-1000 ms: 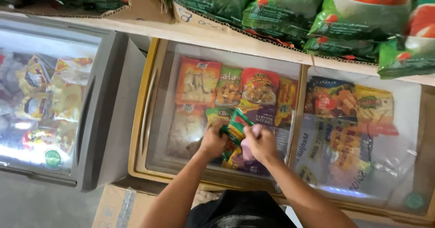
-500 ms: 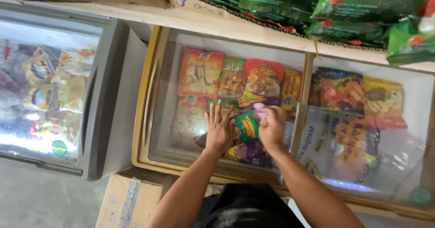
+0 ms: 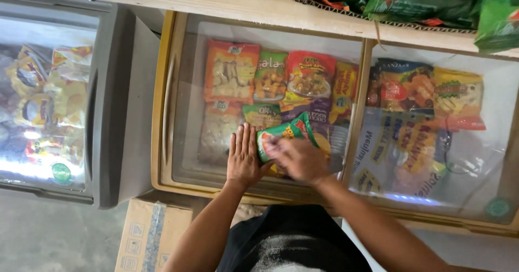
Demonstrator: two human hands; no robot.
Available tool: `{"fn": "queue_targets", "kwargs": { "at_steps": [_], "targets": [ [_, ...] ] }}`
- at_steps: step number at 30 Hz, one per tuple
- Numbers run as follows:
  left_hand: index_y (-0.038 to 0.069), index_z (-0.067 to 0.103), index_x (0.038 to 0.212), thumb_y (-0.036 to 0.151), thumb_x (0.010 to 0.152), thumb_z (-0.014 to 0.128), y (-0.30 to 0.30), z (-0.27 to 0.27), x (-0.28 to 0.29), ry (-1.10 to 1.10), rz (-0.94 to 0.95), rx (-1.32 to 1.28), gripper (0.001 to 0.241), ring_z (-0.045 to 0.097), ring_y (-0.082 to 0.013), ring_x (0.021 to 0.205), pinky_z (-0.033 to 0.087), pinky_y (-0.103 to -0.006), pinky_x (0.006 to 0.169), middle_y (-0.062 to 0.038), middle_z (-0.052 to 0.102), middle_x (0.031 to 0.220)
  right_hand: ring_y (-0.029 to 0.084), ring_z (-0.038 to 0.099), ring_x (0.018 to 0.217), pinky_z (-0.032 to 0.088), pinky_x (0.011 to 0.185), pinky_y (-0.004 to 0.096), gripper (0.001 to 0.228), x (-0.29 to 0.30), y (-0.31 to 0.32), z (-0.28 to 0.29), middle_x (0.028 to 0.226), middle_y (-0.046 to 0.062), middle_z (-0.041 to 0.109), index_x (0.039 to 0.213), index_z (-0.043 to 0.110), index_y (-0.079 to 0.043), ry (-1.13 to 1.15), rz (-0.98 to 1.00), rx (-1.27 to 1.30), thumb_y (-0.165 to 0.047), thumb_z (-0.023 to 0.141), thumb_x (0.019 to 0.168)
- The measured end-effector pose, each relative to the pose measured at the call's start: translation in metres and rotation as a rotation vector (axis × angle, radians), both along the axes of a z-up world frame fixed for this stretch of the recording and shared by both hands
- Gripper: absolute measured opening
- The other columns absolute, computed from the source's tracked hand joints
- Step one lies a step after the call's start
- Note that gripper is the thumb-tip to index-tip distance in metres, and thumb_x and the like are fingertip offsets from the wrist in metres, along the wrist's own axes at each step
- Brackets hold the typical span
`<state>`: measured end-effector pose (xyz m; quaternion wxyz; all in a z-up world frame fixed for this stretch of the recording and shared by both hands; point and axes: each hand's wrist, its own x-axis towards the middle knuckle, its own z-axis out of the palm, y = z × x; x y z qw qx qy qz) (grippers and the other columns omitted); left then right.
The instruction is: The person is organizing sauce packets on a grocery shelf and wiping down the shelf surface with a cloth.
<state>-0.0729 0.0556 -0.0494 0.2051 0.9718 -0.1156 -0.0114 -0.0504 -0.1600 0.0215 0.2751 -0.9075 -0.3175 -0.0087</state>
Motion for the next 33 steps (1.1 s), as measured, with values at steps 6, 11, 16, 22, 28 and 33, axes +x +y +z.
{"fn": "queue_targets", "kwargs": {
  "at_steps": [6, 11, 16, 22, 28, 33],
  "targets": [
    [-0.003, 0.022, 0.158, 0.071, 0.084, 0.063, -0.007, 0.015, -0.002, 0.026, 0.010, -0.010, 0.113, 0.015, -0.0393, 0.155, 0.010, -0.0539, 0.125, -0.024, 0.021, 0.166, 0.028, 0.062, 0.096, 0.054, 0.076, 0.040, 0.020, 0.018, -0.062, -0.039, 0.103, 0.012, 0.063, 0.096, 0.070, -0.011, -0.178, -0.430, -0.131, 0.000, 0.071, 0.079],
    [-0.006, 0.018, 0.159, 0.071, 0.081, 0.064, -0.003, 0.024, 0.000, 0.126, 0.001, 0.026, 0.119, 0.012, -0.0379, 0.156, 0.008, -0.0535, 0.125, -0.024, 0.016, 0.168, 0.029, 0.067, 0.116, 0.050, 0.100, 0.042, 0.014, 0.013, 0.030, 0.044, 0.120, 0.009, 0.068, 0.099, 0.065, -0.013, -0.212, -0.013, 0.254, -0.002, 0.067, 0.090],
    [0.002, 0.020, 0.160, 0.066, 0.081, 0.066, -0.003, 0.014, 0.005, 0.090, -0.052, 0.238, 0.112, 0.011, -0.0377, 0.156, 0.008, -0.0507, 0.124, -0.022, 0.015, 0.168, 0.029, 0.065, 0.104, 0.054, 0.091, 0.042, 0.027, 0.011, 0.028, -0.007, 0.121, 0.014, 0.068, 0.118, 0.073, -0.008, -0.204, 0.212, -0.046, -0.014, 0.064, 0.093],
    [-0.007, 0.020, 0.160, 0.069, 0.089, 0.061, -0.004, 0.016, -0.002, 0.017, 0.030, -0.024, 0.112, 0.015, -0.0393, 0.158, 0.010, -0.0534, 0.127, -0.025, 0.020, 0.168, 0.023, 0.072, 0.084, 0.060, 0.069, 0.034, 0.013, 0.038, -0.043, -0.016, 0.101, 0.013, 0.071, 0.105, 0.071, -0.010, -0.002, -0.239, 0.049, -0.017, 0.065, 0.096],
    [0.005, 0.029, 0.155, 0.059, 0.080, 0.068, 0.019, 0.024, -0.001, -0.076, -0.096, -0.167, 0.100, 0.016, -0.0439, 0.151, 0.013, -0.0591, 0.120, -0.028, 0.023, 0.162, 0.025, 0.073, 0.083, 0.060, 0.065, 0.039, 0.018, 0.036, -0.062, -0.006, 0.090, 0.010, 0.072, 0.084, 0.064, -0.008, 0.143, -0.521, 0.090, -0.024, 0.066, 0.093],
    [0.025, 0.051, 0.147, 0.027, 0.084, 0.071, 0.022, 0.000, 0.001, -0.196, -0.241, -0.080, 0.066, 0.029, -0.0378, 0.152, 0.020, -0.0609, 0.124, -0.010, 0.045, 0.157, 0.028, 0.071, 0.067, 0.054, 0.061, 0.043, 0.041, 0.026, -0.053, -0.010, 0.073, 0.013, 0.071, 0.074, 0.064, -0.004, 0.522, -0.538, -0.221, -0.039, 0.073, 0.094]
  ]
}}
